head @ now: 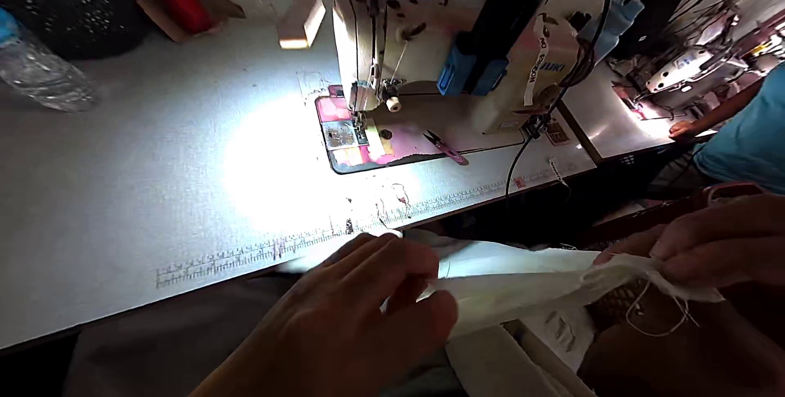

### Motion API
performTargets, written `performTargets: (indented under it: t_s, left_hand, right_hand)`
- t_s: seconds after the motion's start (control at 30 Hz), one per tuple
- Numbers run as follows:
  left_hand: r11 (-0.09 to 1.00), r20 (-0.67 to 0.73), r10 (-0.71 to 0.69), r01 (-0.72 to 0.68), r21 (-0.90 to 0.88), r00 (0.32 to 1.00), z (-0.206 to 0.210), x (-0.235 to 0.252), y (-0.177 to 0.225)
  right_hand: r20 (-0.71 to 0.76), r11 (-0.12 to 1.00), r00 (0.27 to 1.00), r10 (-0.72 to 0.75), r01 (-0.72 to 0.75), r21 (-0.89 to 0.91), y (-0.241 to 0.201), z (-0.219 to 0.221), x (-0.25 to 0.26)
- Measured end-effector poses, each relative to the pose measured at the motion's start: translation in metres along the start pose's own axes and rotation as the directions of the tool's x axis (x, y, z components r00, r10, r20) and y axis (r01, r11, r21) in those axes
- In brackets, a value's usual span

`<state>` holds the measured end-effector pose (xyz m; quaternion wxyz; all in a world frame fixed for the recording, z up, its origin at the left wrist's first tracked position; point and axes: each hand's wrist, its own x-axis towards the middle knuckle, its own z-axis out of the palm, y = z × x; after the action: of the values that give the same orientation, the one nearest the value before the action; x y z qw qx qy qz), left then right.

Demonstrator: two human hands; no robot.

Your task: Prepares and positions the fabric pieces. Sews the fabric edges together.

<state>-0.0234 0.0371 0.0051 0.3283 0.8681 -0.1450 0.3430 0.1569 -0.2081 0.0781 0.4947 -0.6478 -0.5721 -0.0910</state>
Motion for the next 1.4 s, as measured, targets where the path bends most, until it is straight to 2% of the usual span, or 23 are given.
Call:
performTargets:
  t_s: [0.07,0.17,0.27,0.37,0.5,0.67,0.83,0.97,1.13,1.23,1.4]
  left_hand:
    - [0.998,-0.001,-0.023,0.023,-0.061,1.0,0.002,-0.008,0.001]
    - [0.987,-0.036,-0.14,0.137,-0.084,0.989,0.005,-0.019,0.006]
    - [0.967,-0.062,-0.244,0.238,-0.092,0.968,0.008,-0.031,0.007]
    - [0.953,-0.11,-0.285,0.268,-0.142,0.952,0.012,-0.04,0.006]
    - [0.957,-0.223,-0.29,0.288,-0.045,0.931,0.012,-0.041,0.002]
    - [0.944,-0.205,-0.318,0.328,0.019,0.926,-0.015,-0.025,0.001]
    - [0.957,-0.235,-0.213,0.251,0.144,0.948,-0.032,-0.004,-0.002]
    - [0.953,-0.194,-0.146,0.191,0.235,0.97,-0.067,0.008,0.005]
    - [0.853,-0.15,-0.017,0.093,0.514,0.989,-0.092,0.023,0.021]
    - [0.809,-0.141,0.06,0.034,0.587,0.988,-0.097,0.024,0.026]
    - [0.777,-0.15,-0.043,0.128,0.616,0.988,-0.101,0.009,0.043]
  right_hand:
    - [0.006,1.0,1.0,-0.019,0.019,-0.016,0.001,0.004,0.003]
    - [0.01,1.0,1.0,-0.019,0.019,-0.012,0.004,0.008,0.006]
    - [-0.04,1.0,0.999,-0.021,0.021,0.001,0.007,0.012,0.008]
    - [-0.094,0.999,0.995,-0.019,0.022,0.037,0.011,0.018,0.013]
    - [-0.114,0.998,0.993,-0.028,0.033,0.046,0.012,0.024,0.023]
    - [-0.155,0.989,0.984,-0.083,0.1,0.106,0.013,0.028,0.038]
    - [-0.188,0.977,0.973,-0.131,0.159,0.144,0.011,0.031,0.055]
    - [-0.24,0.961,0.967,-0.085,0.143,0.237,0.013,0.037,0.066]
    - [-0.31,0.91,0.95,0.023,0.109,0.401,0.016,0.048,0.077]
    - [-0.321,0.867,0.946,0.042,0.125,0.482,0.017,0.054,0.079]
    - [-0.314,0.858,0.949,-0.006,0.166,0.487,0.017,0.06,0.074]
